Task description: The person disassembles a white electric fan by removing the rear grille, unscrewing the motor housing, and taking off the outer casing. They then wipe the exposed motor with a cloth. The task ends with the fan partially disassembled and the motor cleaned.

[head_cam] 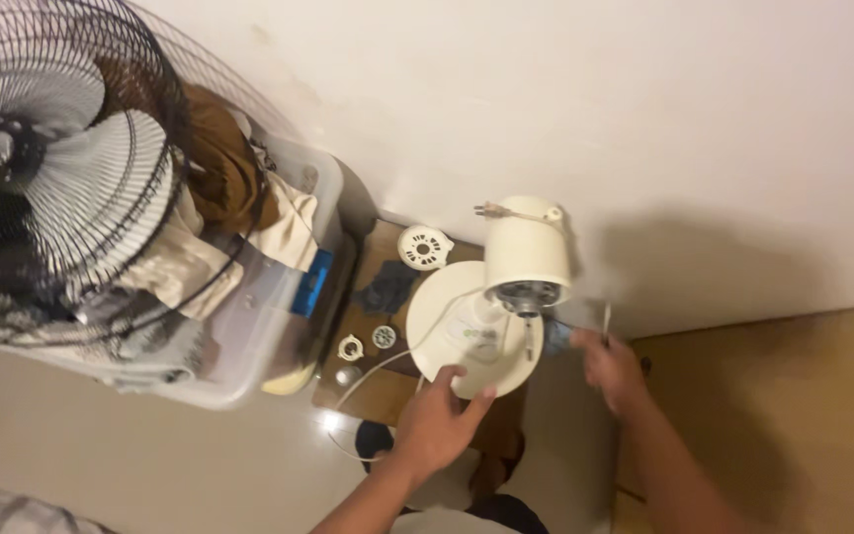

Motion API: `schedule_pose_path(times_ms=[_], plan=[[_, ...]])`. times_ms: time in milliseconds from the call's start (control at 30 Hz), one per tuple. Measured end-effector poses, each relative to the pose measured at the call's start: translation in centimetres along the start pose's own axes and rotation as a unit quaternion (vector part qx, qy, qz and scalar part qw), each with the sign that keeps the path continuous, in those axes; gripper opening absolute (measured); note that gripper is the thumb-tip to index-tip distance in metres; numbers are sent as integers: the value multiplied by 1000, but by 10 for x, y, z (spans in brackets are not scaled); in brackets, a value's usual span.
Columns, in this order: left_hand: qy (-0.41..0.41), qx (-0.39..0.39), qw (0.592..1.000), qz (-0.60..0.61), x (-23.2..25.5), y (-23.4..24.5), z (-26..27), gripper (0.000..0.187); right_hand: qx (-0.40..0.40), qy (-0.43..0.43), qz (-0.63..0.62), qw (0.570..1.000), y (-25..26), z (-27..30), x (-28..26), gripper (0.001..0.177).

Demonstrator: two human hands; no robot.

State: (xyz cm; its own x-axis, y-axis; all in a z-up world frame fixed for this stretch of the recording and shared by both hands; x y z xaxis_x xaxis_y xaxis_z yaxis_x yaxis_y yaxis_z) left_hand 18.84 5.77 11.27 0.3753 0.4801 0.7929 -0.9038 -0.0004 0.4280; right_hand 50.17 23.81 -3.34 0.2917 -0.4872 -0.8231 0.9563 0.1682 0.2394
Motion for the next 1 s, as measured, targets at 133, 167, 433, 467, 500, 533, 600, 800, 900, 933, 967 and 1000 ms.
schedule_pose_path(times_ms=[133, 167, 433, 467, 500, 533, 600, 800, 900, 933, 967, 1000], plan=[[-15, 44, 998, -38, 58, -20, -2, 57, -22, 27, -34, 999, -19, -70, -76, 19], [-18, 58, 998, -24, 66, -26, -3, 54, -48, 24, -55, 997, -31, -84, -94, 20], [-1, 181, 983, 0, 89, -62, -9, 38, -237, -82, -111, 962, -106, -117, -167, 40], [6, 180, 984, -3, 89, -64, -10, 38, -259, -69, -98, 959, -108, -114, -171, 45], [12, 179, 984, -5, 88, -66, -10, 38, -240, -91, -86, 963, -107, -110, -171, 47], [16, 179, 984, -9, 89, -66, -10, 38, -220, -110, -76, 966, -106, -106, -174, 48], [19, 182, 983, -18, 89, -65, -11, 38, -200, -129, -61, 969, -105, -99, -178, 52], [-4, 206, 978, -20, 80, -60, -8, 39, -277, -77, -87, 954, -84, -90, -178, 53], [-7, 196, 980, -22, 80, -62, -7, 39, -286, -69, -86, 952, -73, -89, -172, 57], [-3, 189, 982, -21, 80, -63, -5, 39, -278, -73, -87, 954, -69, -88, -167, 58], [0, 186, 982, -17, 79, -64, -3, 39, -269, -77, -87, 956, -65, -87, -163, 59], [2, 184, 983, -13, 79, -65, -2, 39, -259, -74, -92, 959, -60, -87, -160, 58]])
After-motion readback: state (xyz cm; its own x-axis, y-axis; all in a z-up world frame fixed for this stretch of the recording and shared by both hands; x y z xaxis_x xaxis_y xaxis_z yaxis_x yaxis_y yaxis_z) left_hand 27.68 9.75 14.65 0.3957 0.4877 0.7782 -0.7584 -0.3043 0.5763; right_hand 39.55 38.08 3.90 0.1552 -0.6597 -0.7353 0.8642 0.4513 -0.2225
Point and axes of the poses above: each hand's wrist, its own z-axis away from the middle knuckle, its own y-axis out of the back of the hand, x = y × z, the point moved 3 cm from there along -z, towards the middle knuckle, and after that the axes turned 2 degrees about x, right-handed, at the moved point
